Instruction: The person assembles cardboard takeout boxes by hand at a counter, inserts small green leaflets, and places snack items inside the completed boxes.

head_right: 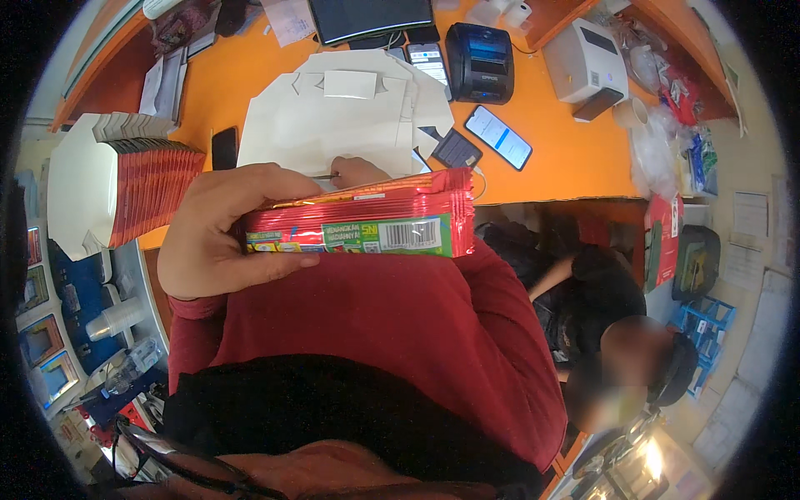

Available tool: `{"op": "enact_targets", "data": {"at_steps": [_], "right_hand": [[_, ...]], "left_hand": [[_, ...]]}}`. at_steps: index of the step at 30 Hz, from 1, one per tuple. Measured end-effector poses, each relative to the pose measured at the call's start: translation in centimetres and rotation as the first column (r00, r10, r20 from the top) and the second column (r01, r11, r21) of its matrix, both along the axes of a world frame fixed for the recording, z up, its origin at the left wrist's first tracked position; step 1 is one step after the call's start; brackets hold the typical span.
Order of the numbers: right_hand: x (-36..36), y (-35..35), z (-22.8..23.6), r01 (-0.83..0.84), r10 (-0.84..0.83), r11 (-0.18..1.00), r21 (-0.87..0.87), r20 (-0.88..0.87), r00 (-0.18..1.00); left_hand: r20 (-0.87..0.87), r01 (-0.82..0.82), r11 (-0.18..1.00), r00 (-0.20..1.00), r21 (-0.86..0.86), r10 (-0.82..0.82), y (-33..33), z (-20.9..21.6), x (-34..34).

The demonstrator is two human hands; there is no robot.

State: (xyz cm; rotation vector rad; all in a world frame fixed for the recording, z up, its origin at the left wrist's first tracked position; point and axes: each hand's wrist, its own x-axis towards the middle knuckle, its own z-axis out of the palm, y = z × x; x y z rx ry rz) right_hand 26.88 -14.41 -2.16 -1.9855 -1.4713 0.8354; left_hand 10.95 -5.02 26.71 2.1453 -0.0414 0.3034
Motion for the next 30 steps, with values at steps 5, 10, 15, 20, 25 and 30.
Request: {"op": "enact_targets", "data": {"at_steps": [5, 10, 15, 20, 25, 30], "right_hand": [[-1.4, -1.2, 0.8, 0.019, -0.019, 1.0, -0.019, 0.013, 1.0], [-2.7, -0.5, 0.9, 0.062, -0.062, 0.998, -0.023, 0.025, 0.998], [-3.8, 0.9, 2.0, 0.096, -0.094, 0.994, -0.06, 0.038, 0.995], [-4.8, 3.1, 3.1, 0.143, -0.14, 0.981, -0.133, 0.036, 0.99], [-3.4, 4.3, -1.8, 0.225, -0.227, 0.974, -0.026, -0.079, 0.971], [-3.7, 4.1, -2.2, 0.35, -0.359, 0.933, -0.088, -0.14, 0.923]], "left_hand": [[0.003, 0.064, 0.997, 0.998, -0.053, -0.064, -0.1, 0.4, -0.7], [-0.013, 0.144, 0.985, 0.989, -0.099, -0.146, 0.4, 0.7, -2.0], [0.005, 0.201, 0.976, 0.979, -0.077, -0.202, 1.9, 1.0, -4.4], [-0.061, 0.215, 0.971, 0.973, -0.101, -0.221, 4.5, 1.3, -8.6], [-0.106, 0.217, 0.969, 0.968, -0.114, -0.229, 7.4, 2.1, -12.9], [-0.102, 0.243, 0.952, 0.959, -0.186, -0.264, 9.9, 1.5, -16.4]]}}
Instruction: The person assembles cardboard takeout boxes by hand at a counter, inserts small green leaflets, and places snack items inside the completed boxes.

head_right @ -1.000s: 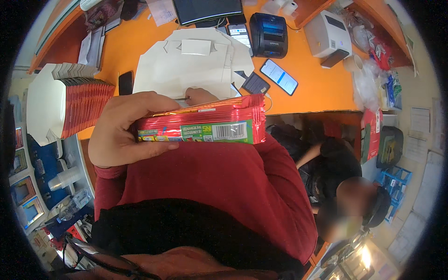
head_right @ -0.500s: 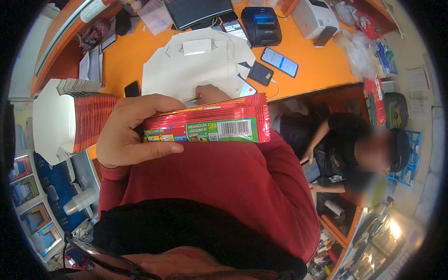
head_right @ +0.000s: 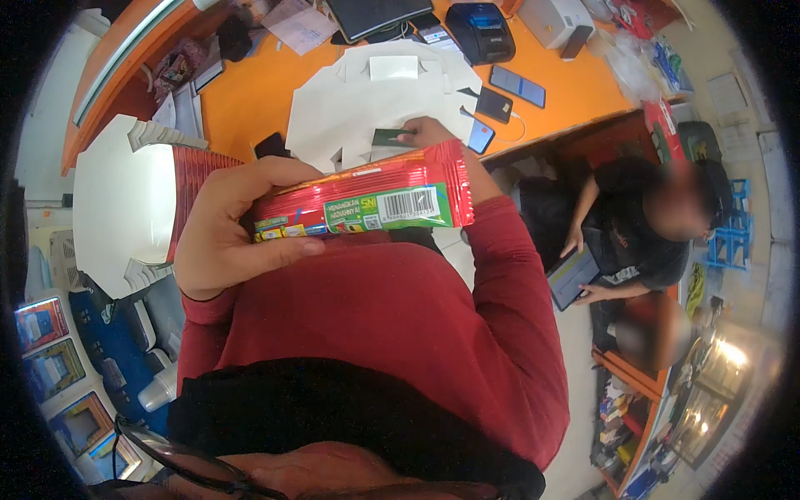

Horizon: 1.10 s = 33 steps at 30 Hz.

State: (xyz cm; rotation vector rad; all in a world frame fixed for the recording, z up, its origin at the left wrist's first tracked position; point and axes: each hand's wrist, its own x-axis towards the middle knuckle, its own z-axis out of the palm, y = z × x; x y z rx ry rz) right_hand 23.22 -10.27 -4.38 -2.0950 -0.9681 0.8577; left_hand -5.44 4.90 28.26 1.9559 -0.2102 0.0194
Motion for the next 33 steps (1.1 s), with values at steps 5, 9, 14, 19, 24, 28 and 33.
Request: {"op": "enact_targets", "data": {"at_steps": [5, 9, 14, 19, 24, 28, 33], "right_hand": [[-2.0, 0.1, 1.2, 0.151, -0.149, 0.988, 0.04, -0.054, 0.987], [-4.0, -0.6, 3.3, 0.288, -0.268, 0.923, 0.253, -0.112, 0.957], [-7.2, -3.0, 8.6, 0.153, -0.297, 0.899, 0.411, 0.312, 0.903], [-13.4, -7.9, 8.9, 0.151, -0.322, 0.887, 0.436, 0.351, 0.879], [-18.6, -11.3, 10.0, 0.253, -0.421, 0.874, 0.414, 0.388, 0.82], [-20.1, -14.1, 8.6, 0.279, -0.398, 0.881, 0.383, 0.28, 0.873], [-20.5, -14.6, 7.1, 0.115, -0.342, 0.874, 0.472, 0.428, 0.837]], "left_hand": [[0.063, -0.041, 0.996, 0.997, -0.078, 0.046, 0.9, -1.6, -2.0], [0.086, -0.084, 0.996, 0.993, -0.007, 0.084, 1.7, -1.4, -3.5], [0.055, -0.092, 0.995, 0.994, -0.032, 0.094, 1.9, -1.4, -4.3], [0.077, -0.051, 0.998, 0.996, 0.047, 0.047, 1.8, -1.5, -3.5], [0.086, -0.028, 1.0, 0.996, 0.013, 0.027, 0.3, -2.1, -1.8], [0.119, -0.078, 0.989, 0.991, 0.129, 0.063, -2.4, -2.7, 0.4], [0.328, -0.253, 0.695, 0.944, 0.673, 0.026, -9.4, -4.8, 8.3]]}}
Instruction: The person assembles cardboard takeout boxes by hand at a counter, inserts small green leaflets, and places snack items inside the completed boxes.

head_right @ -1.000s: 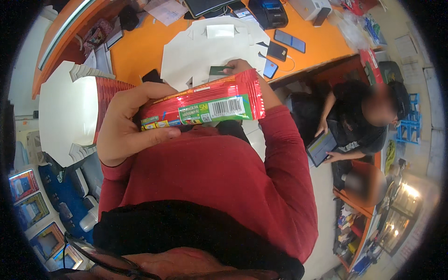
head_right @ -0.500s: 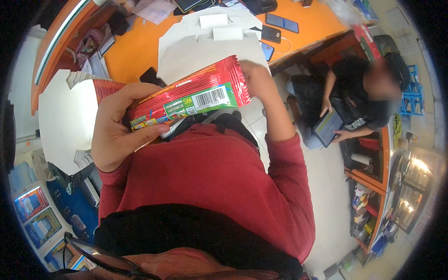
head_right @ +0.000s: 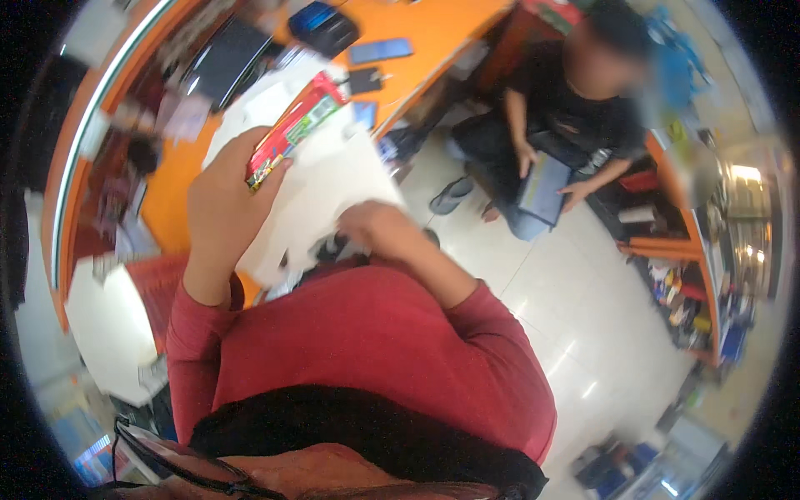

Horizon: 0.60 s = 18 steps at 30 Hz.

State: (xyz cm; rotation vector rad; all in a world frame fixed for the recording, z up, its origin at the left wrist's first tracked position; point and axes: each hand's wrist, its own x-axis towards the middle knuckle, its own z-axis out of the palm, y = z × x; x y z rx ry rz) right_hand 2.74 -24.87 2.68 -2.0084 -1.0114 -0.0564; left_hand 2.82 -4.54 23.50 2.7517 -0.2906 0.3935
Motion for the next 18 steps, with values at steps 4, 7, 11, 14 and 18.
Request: {"op": "enact_targets", "data": {"at_steps": [4, 7, 11, 14, 18], "right_hand": [[1.3, -1.6, 3.1, -0.23, 0.226, 0.964, -0.133, -0.051, 0.973], [1.9, -6.0, 5.5, -0.38, 0.389, 0.921, 0.084, -0.24, 0.89], [3.9, -12.9, 2.8, -0.391, 0.403, 0.915, 0.102, -0.168, 0.9], [5.3, -16.8, 3.3, -0.366, 0.382, 0.924, 0.112, -0.243, 0.892], [6.9, -19.4, 4.0, -0.447, 0.423, 0.894, 0.022, -0.369, 0.828]], "left_hand": [[0.154, -0.066, 0.974, 0.987, 0.215, 0.032, -5.3, -4.4, 8.6], [0.243, -0.069, 0.973, 0.97, 0.221, 0.013, -9.5, -6.6, 13.1], [0.237, -0.042, 0.977, 0.971, 0.208, -0.009, -16.5, -6.8, 17.1], [0.2, -0.04, 0.979, 0.98, 0.202, -0.001, -20.0, -7.9, 18.7], [0.186, -0.113, 0.984, 0.979, 0.14, 0.086, -21.2, -8.1, 19.5]]}}
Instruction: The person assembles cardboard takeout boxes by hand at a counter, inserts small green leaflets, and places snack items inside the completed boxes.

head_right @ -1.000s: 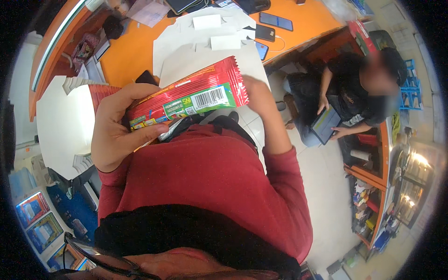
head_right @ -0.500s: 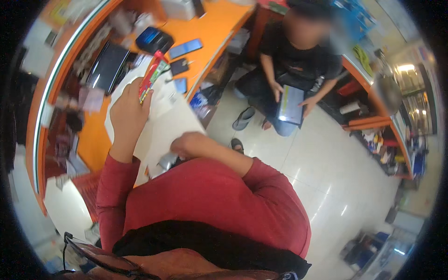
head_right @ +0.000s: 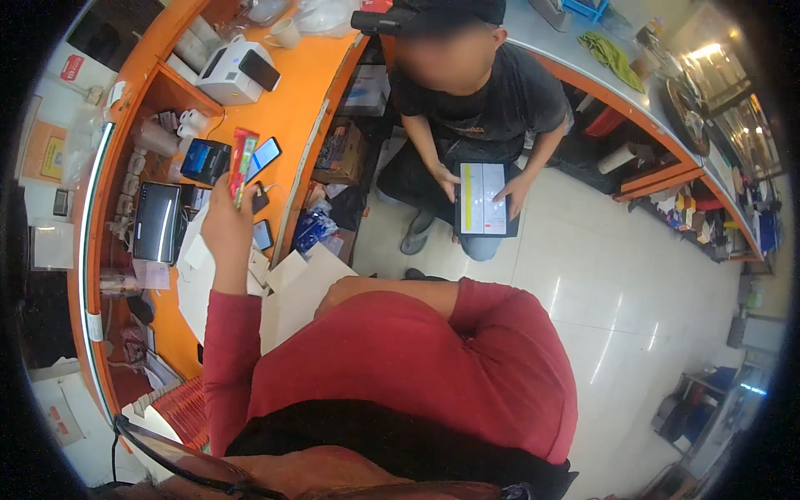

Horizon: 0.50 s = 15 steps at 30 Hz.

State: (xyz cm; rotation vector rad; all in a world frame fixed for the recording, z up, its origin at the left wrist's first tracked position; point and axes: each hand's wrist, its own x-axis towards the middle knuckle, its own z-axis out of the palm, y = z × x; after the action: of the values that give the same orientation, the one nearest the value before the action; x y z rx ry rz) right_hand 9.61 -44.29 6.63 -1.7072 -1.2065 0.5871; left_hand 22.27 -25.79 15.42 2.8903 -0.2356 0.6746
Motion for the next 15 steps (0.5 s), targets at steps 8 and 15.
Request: {"op": "enact_targets", "data": {"at_steps": [8, 15], "right_hand": [[2.5, 1.8, -1.6, -0.084, 0.088, 0.975, -0.207, 0.014, 0.996], [2.1, 1.7, -1.5, -0.014, 0.032, 0.963, -0.27, 0.064, 0.997]], "left_hand": [[-0.55, -0.446, 0.836, 0.806, -0.319, 0.221, 17.2, -4.6, -6.8], [0.131, -0.591, 0.806, 0.797, -0.029, 0.589, 29.4, -3.7, -11.4]]}}
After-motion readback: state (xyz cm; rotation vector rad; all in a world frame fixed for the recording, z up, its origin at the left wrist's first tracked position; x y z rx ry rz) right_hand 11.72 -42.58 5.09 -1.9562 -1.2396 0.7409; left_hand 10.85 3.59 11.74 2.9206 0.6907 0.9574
